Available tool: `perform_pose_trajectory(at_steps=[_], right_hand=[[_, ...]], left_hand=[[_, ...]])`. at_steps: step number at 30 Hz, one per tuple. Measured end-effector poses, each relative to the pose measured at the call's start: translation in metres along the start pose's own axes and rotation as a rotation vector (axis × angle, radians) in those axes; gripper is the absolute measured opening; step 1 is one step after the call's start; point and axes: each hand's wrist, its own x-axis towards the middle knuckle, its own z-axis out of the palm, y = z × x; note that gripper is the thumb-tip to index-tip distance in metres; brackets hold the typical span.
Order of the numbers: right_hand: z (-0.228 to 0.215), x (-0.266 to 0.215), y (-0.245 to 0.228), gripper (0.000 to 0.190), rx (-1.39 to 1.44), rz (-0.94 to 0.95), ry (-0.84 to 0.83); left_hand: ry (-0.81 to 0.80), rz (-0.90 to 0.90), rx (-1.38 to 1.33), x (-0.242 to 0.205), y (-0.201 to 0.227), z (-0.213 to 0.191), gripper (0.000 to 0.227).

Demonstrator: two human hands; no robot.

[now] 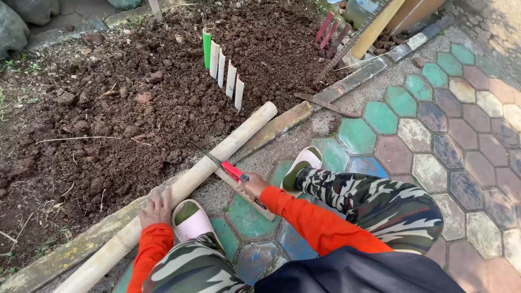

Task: Sawing bamboo stalks to create a garden border.

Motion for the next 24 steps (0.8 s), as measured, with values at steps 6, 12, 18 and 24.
perform_pose_trajectory(at_steps=[6,12,18,24], right_hand=[[0.0,-0.004,-0.021,0.018,0.069,0.034,-0.033],[0.008,-0.011,-0.031,0.023,-0.11,-0.023,0.044],[0.012,0.028,0.04,0.032,-0.475,-0.419,0.2],[0.015,0.017,0.038,0.03,-0.245,-0.358,0.174]], left_hand=[[0.131,-0.102,0.004,0.042,0.005,0.082,0.069],[-0.052,-0.082,-0.153,0.067,-0.011,0.075,0.067],[-0.212,-0.08,-0.314,0.05,-0.022,0.009,0.097],[-0.307,-0.124,-0.375,0.054,-0.024,-0.022,0.1]])
